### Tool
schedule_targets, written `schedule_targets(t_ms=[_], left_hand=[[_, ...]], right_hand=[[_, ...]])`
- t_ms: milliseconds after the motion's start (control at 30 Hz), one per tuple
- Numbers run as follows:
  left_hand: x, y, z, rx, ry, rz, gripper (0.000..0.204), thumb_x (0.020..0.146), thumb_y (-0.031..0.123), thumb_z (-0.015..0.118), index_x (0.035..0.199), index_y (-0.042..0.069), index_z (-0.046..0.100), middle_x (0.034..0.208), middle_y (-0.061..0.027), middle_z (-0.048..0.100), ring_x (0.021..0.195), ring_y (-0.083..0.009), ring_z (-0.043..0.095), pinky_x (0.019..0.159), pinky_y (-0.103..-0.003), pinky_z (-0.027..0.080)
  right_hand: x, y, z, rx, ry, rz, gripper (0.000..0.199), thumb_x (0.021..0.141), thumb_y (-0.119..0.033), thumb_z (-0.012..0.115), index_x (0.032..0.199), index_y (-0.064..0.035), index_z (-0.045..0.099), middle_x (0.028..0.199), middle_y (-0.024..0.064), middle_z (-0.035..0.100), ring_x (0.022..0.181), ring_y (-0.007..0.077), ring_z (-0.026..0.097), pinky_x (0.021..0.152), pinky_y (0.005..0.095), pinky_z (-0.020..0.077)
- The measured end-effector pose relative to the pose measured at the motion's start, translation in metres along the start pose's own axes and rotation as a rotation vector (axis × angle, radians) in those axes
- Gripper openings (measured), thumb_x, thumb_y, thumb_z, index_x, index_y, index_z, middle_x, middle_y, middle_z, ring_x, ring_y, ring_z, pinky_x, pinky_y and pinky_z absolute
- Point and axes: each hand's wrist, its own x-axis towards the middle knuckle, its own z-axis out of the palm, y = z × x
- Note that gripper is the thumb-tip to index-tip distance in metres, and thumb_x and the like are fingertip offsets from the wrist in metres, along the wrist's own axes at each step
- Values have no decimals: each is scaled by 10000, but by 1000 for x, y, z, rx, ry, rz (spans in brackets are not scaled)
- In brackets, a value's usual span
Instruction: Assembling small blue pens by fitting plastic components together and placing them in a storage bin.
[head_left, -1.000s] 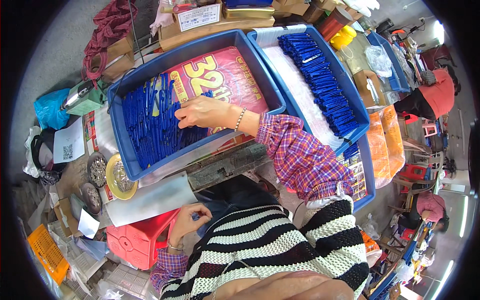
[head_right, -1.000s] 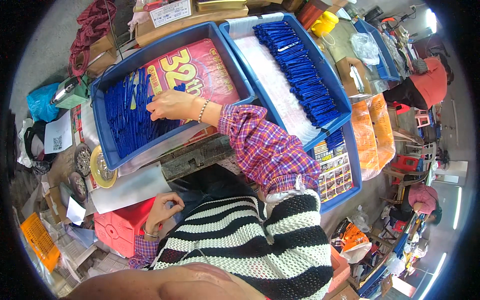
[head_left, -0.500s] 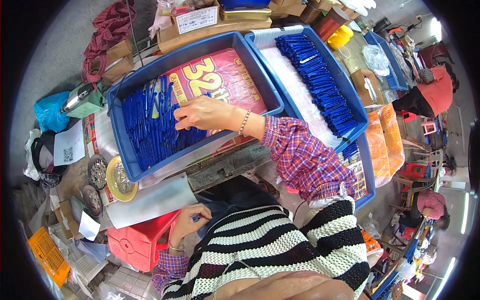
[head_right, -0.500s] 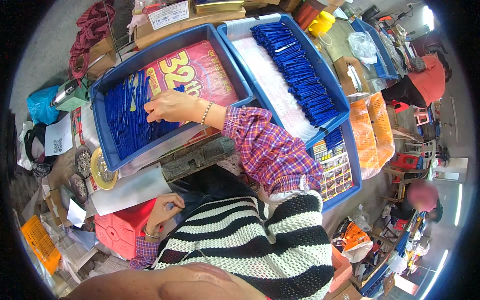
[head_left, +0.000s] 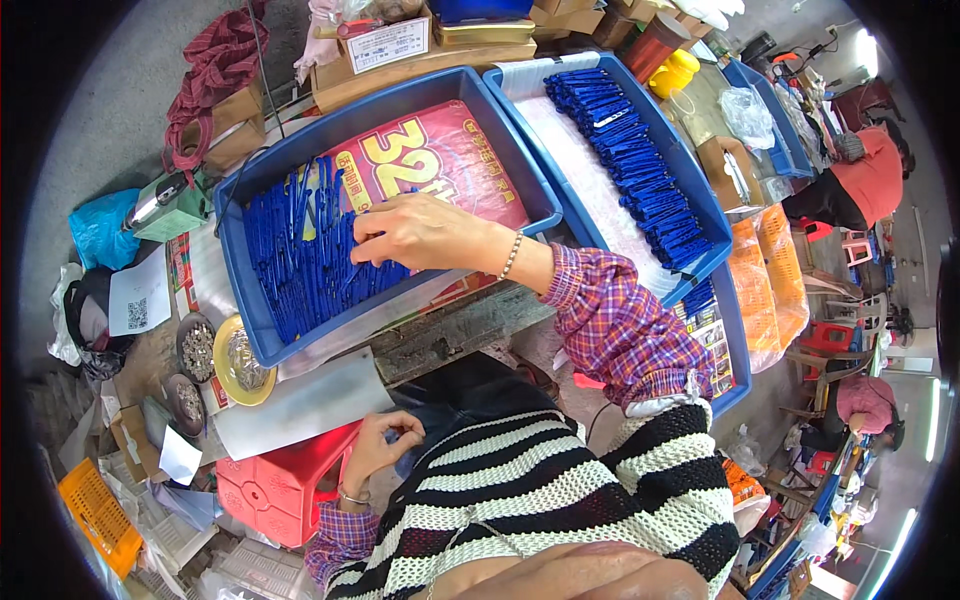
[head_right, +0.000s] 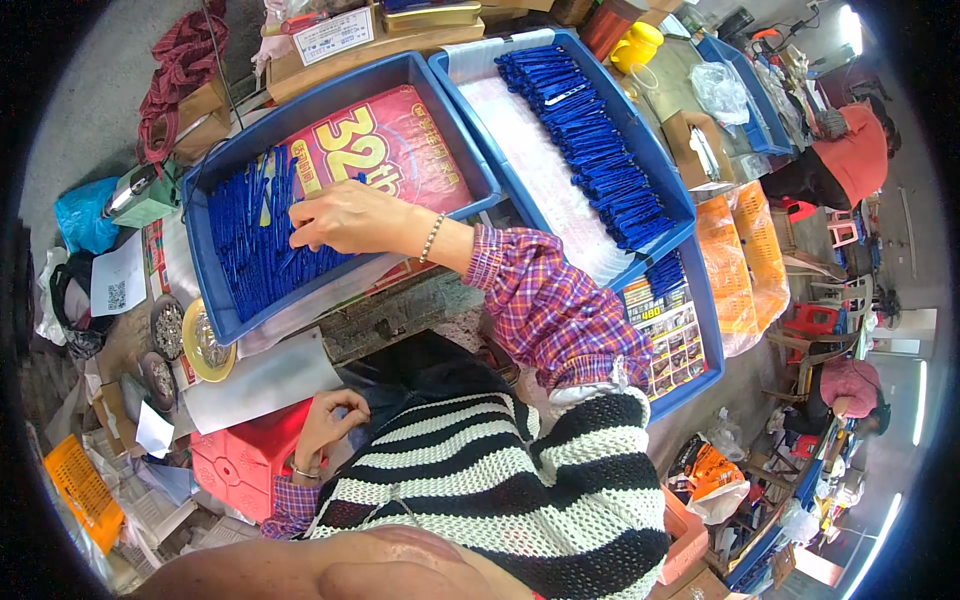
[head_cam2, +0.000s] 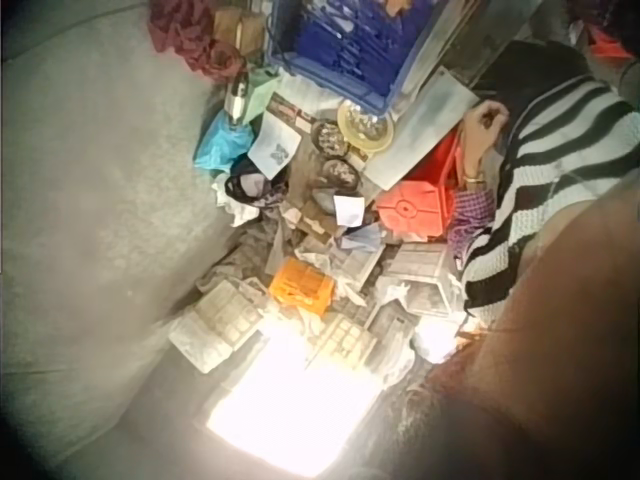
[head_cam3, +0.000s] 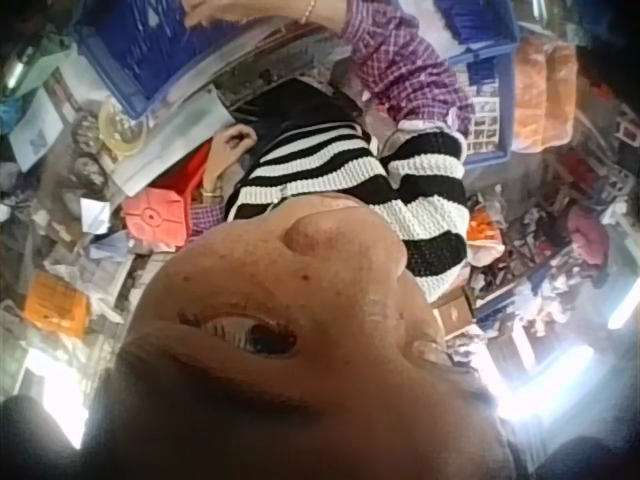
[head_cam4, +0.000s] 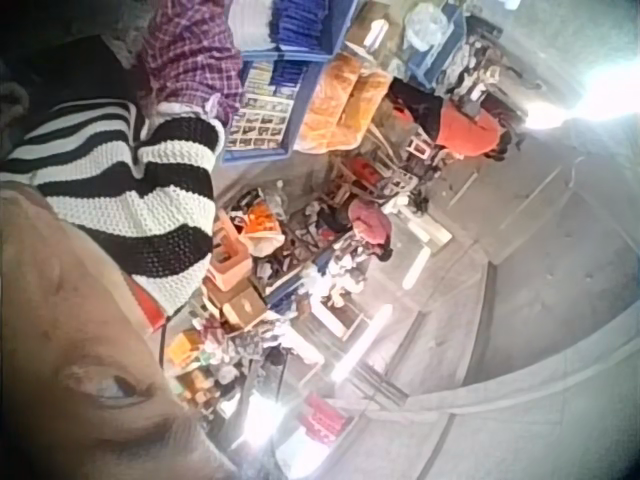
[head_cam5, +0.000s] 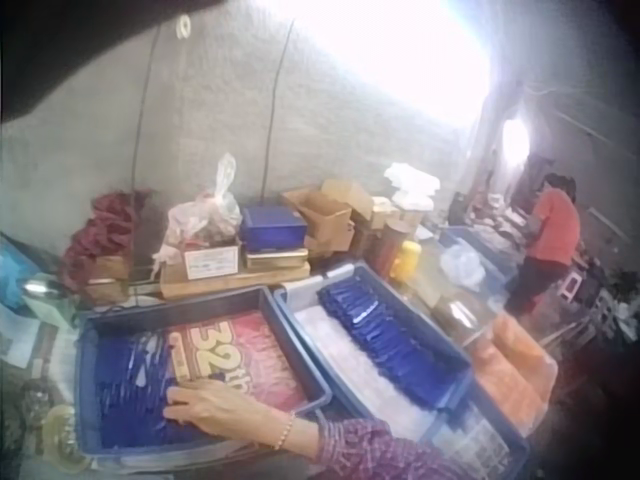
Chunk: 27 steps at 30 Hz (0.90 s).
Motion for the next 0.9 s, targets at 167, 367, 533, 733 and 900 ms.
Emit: schedule_targets(t_ms=[167, 367, 533, 733, 900], left_hand=[[2, 2, -1, 86, -8, 56, 98, 707, 82, 643, 743, -9, 647, 678, -54, 646, 643, -123, 606, 612, -244, 458], [2, -5, 0, 88, -8, 83, 101, 679, 82, 646, 724, -8, 646, 678, -67, 649, 633, -145, 609, 608, -254, 455], [3, -3, -1, 87, -2, 100, 108, 666, 88, 645, 711, -11, 644, 683, -76, 647, 641, -163, 615, 614, -260, 455], [3, -5, 1, 56, 8, 98, 86, 643, 40, 634, 706, -17, 641, 686, -80, 641, 649, -168, 609, 625, -262, 450], [3, -2, 2, 27, 31, 102, 77, 629, -13, 617, 703, -22, 635, 700, -80, 637, 663, -161, 603, 624, -261, 441]], right_hand=[[-2, -16, -9, -20, 40, 20, 117, 692, -66, 643, 805, -93, 638, 760, 45, 527, 674, 227, 579, 581, 361, 464], [-4, -36, -16, -61, -11, 52, 209, 732, -96, 623, 936, -109, 668, 891, 23, 570, 743, 209, 588, 650, 339, 485], [-6, -53, -23, -47, 18, 68, 219, 721, -82, 616, 938, -92, 644, 876, 28, 563, 722, 208, 583, 623, 335, 475], [-14, -73, -23, 42, 49, 114, 220, 717, -81, 630, 937, -69, 625, 833, 44, 556, 700, 213, 577, 603, 329, 465], [-31, -94, -18, 120, 71, 143, 246, 692, -63, 641, 937, -52, 624, 846, 54, 566, 712, 224, 582, 614, 329, 470]])
